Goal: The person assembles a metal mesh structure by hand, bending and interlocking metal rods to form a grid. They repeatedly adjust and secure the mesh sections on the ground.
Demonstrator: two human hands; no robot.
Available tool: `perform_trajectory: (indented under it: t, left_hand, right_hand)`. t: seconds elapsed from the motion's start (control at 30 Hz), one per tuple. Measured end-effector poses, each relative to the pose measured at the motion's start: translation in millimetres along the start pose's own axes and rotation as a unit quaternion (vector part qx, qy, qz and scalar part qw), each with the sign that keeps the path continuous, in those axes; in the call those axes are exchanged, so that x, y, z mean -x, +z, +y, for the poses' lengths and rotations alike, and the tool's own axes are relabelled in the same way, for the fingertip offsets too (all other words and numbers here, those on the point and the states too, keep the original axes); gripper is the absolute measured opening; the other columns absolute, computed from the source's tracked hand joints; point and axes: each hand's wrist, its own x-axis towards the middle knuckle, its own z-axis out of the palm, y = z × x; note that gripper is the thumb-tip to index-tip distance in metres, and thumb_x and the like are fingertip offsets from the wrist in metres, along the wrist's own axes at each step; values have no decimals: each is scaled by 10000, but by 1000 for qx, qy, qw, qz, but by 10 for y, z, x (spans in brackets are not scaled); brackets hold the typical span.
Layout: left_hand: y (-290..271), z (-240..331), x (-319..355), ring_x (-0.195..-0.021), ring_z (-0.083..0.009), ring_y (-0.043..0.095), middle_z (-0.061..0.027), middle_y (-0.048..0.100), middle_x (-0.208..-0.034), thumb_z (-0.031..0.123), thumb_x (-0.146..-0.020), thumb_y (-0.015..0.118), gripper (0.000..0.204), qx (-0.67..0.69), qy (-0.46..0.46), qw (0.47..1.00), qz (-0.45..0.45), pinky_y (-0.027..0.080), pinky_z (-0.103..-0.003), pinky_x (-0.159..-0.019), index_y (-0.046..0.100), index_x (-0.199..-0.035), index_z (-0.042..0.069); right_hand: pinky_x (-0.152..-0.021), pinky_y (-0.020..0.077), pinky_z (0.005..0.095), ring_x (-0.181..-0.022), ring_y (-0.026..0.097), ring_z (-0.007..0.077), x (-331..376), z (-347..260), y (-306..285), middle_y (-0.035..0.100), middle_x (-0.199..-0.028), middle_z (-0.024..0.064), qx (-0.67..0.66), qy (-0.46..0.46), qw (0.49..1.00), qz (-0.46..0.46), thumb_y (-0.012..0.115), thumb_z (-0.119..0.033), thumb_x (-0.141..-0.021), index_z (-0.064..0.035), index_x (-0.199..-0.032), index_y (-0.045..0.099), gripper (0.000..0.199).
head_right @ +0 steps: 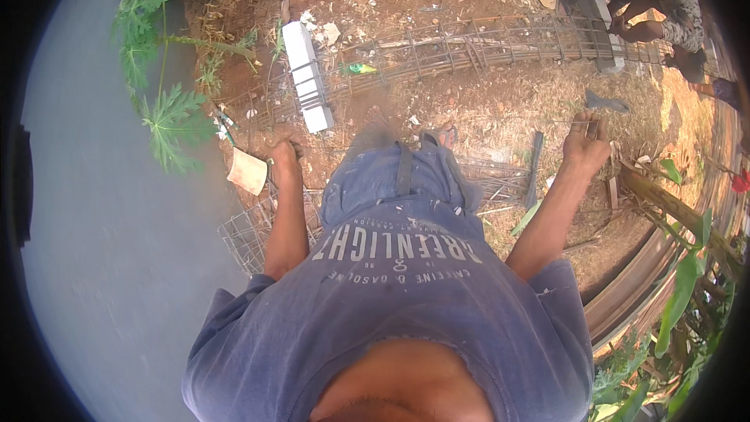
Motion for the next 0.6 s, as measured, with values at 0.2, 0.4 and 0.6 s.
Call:
perform_trajectory:
  t: [0.2,0.4,0.6]
  left_hand:
    - [593,-229,27,-561,-173,570,-206,655,-1027,120,-930,447,333,143,-191,969,-63,506,-297,-511,499,-1220,-34]
    - [1082,-93,188,-921,-235,639,-196,564,-1259,228,-973,488,470,-149,148,937,-281,498,-357,-815,409,-1386,16]
    - [1472,1226,759,-956,-242,633,-182,651,-1025,437,-984,459,582,192,7,889,-416,513,-378,-848,445,-1333,-28]
  right_hand:
    - [-432,326,209,-528,367,76,384,-659,881,459,-751,28,29,-167,951,-259,473,-107,-988,-4,-1227,426,265]
    - [-458,263,166,-553,355,3,1270,-398,1399,505,-719,-50,330,-147,852,-380,586,-125,-940,31,-1182,599,288]
    - [-563,389,257,-620,458,72,2234,1373,1159,560,-676,-25,641,34,647,-412,612,-178,-927,-72,-1059,690,186]
